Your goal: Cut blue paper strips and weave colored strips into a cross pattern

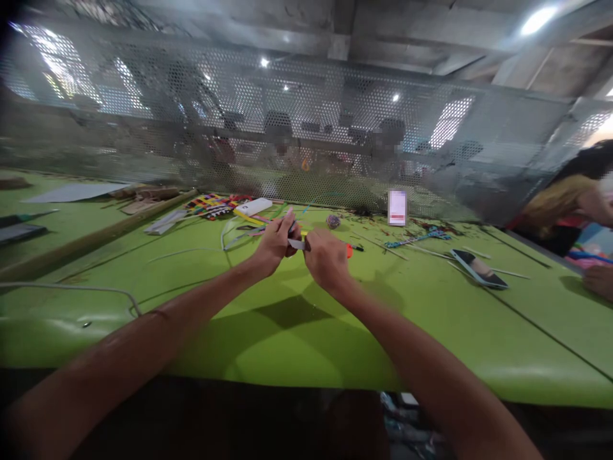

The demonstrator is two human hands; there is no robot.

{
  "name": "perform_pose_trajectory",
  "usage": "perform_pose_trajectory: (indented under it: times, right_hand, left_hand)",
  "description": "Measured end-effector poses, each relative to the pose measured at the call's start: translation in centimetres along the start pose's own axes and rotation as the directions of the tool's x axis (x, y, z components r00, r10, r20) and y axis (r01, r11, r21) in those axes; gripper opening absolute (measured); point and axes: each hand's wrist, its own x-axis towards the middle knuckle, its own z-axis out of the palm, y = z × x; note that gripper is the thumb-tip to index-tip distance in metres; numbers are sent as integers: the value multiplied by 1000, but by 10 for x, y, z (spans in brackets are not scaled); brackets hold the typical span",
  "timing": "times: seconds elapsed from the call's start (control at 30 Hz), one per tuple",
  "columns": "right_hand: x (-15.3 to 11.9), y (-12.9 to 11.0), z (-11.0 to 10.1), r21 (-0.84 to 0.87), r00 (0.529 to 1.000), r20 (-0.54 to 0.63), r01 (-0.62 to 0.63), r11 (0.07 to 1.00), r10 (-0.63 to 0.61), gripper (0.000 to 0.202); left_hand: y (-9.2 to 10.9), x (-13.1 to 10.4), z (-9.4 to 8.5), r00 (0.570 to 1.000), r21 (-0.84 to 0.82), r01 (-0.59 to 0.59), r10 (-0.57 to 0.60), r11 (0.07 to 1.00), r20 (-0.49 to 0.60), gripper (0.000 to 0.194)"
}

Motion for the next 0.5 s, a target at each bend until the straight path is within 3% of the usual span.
perform_pose_trajectory:
  times: [0.2, 0.4, 0.5]
  right_hand:
    - [2, -4, -5, 5, 998, -17, 60, 998, -60, 25]
    - [3, -6, -6, 8, 996, -38, 83, 997, -82, 25]
    - [3, -7, -6, 12, 995, -31, 95, 995, -95, 24]
  left_hand:
    - [-1, -7, 2, 996, 74, -88, 89, 993, -10, 65]
    - [-8, -13, 4, 984, 124, -176, 179, 976, -13, 59]
    - [-11, -14, 4, 973, 166, -205, 219, 965, -69, 54]
